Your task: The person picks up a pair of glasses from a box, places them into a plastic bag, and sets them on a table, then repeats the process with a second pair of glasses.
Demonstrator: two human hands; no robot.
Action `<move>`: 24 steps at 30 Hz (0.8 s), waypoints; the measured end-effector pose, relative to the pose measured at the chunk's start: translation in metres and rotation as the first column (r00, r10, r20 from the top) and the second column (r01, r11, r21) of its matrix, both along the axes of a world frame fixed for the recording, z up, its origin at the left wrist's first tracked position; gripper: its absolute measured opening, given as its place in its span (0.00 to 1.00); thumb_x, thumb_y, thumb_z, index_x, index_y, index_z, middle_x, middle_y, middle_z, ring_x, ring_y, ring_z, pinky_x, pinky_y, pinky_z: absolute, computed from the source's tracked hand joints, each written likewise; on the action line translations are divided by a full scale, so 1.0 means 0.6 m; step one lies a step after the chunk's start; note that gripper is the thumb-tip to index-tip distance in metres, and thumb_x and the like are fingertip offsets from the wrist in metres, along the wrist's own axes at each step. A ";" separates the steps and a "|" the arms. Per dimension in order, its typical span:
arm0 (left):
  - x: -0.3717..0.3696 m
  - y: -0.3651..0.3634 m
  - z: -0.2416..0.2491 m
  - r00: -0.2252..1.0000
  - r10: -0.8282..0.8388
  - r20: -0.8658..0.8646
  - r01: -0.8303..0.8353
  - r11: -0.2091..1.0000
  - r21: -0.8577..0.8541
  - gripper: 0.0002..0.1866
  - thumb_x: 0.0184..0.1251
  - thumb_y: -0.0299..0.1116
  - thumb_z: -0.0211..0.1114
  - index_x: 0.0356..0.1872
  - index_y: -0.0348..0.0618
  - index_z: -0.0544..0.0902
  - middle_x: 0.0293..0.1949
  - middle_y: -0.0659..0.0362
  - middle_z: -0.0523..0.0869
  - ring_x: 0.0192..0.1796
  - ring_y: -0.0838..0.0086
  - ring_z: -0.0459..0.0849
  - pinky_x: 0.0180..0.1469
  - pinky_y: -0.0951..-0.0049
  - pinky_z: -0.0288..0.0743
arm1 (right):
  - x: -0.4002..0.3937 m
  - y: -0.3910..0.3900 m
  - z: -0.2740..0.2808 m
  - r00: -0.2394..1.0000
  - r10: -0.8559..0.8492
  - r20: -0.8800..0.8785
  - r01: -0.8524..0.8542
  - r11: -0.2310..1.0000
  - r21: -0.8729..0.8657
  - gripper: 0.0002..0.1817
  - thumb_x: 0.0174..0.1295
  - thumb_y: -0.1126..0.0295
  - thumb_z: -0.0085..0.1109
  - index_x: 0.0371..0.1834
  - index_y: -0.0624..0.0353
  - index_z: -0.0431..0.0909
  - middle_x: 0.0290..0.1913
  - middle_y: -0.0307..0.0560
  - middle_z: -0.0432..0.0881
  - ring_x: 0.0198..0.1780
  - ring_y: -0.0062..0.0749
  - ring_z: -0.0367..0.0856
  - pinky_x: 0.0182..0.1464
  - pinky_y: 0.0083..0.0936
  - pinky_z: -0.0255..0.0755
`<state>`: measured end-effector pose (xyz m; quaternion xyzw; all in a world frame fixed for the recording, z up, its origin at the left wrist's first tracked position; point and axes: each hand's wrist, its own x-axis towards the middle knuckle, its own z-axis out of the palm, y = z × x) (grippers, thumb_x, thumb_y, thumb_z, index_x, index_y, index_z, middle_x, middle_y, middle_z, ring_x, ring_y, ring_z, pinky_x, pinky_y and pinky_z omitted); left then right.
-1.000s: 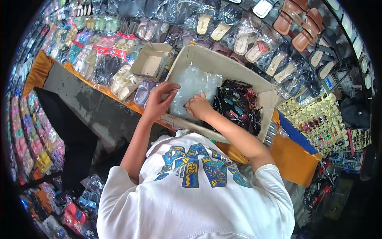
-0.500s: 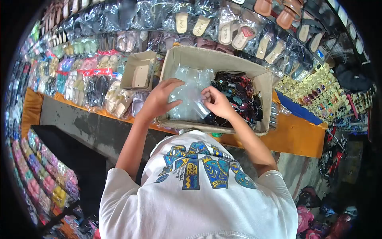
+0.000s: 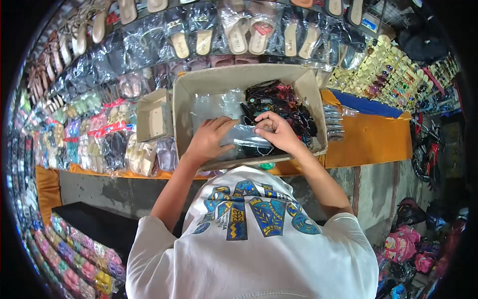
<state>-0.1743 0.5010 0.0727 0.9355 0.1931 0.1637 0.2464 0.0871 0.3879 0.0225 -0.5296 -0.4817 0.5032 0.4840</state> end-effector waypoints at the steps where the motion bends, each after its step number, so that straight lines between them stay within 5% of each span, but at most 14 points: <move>1: 0.005 0.002 -0.004 0.999 0.013 0.031 -0.013 1.000 0.019 0.41 0.49 0.35 0.82 0.69 0.52 0.78 0.63 0.53 0.82 0.65 0.52 0.81 0.67 0.53 0.73 | 0.008 0.002 0.007 0.998 -0.008 0.068 0.003 0.998 0.066 0.17 0.69 0.73 0.70 0.59 0.57 0.77 0.43 0.34 0.86 0.45 0.16 0.81 0.47 0.20 0.74; 5: 0.022 0.013 -0.011 0.996 0.083 0.023 -0.083 0.996 0.018 0.40 0.50 0.37 0.82 0.69 0.50 0.78 0.64 0.51 0.82 0.66 0.51 0.80 0.67 0.52 0.73 | 0.098 0.043 0.006 0.929 -0.181 0.322 0.154 0.982 0.106 0.12 0.71 0.67 0.67 0.53 0.57 0.82 0.39 0.35 0.85 0.36 0.17 0.78 0.42 0.22 0.75; 8: 0.030 0.015 -0.016 0.992 0.116 0.056 -0.117 0.993 0.021 0.39 0.51 0.37 0.81 0.69 0.50 0.78 0.64 0.50 0.81 0.67 0.50 0.80 0.68 0.51 0.73 | 0.176 0.075 0.024 0.680 -0.275 0.680 0.250 0.958 0.138 0.13 0.66 0.67 0.69 0.50 0.59 0.84 0.39 0.48 0.90 0.40 0.40 0.87 0.45 0.34 0.79; 11: 0.039 0.011 -0.015 0.987 0.150 0.056 -0.149 0.989 -0.014 0.40 0.49 0.35 0.82 0.69 0.49 0.78 0.64 0.50 0.81 0.66 0.49 0.80 0.68 0.51 0.73 | 0.250 0.112 -0.002 0.355 -0.196 0.914 0.237 0.965 0.115 0.11 0.65 0.71 0.63 0.49 0.60 0.86 0.45 0.56 0.90 0.49 0.54 0.89 0.51 0.47 0.82; 12: 0.041 0.008 -0.016 0.987 0.153 0.058 -0.152 0.988 -0.013 0.40 0.49 0.35 0.82 0.69 0.49 0.78 0.64 0.50 0.81 0.66 0.49 0.80 0.68 0.51 0.73 | 0.269 0.124 -0.015 0.353 -0.196 0.915 0.234 0.965 0.116 0.11 0.65 0.71 0.63 0.49 0.60 0.86 0.45 0.56 0.90 0.49 0.54 0.89 0.51 0.47 0.82; 14: 0.042 0.003 -0.018 0.984 0.168 0.055 -0.166 0.985 -0.047 0.41 0.47 0.33 0.83 0.69 0.48 0.78 0.65 0.50 0.81 0.66 0.48 0.80 0.67 0.52 0.75 | 0.291 0.143 -0.031 0.087 0.060 0.994 0.271 0.959 -0.082 0.10 0.64 0.74 0.60 0.43 0.63 0.88 0.46 0.62 0.89 0.50 0.56 0.89 0.53 0.47 0.83; 24: 0.037 0.001 -0.021 0.973 0.180 0.146 -0.178 0.984 -0.028 0.41 0.46 0.30 0.83 0.68 0.46 0.78 0.63 0.49 0.82 0.63 0.47 0.81 0.65 0.52 0.77 | 0.277 0.170 -0.058 0.096 0.152 0.984 0.364 0.915 -0.176 0.15 0.67 0.75 0.53 0.46 0.63 0.90 0.50 0.63 0.89 0.54 0.55 0.90 0.56 0.46 0.83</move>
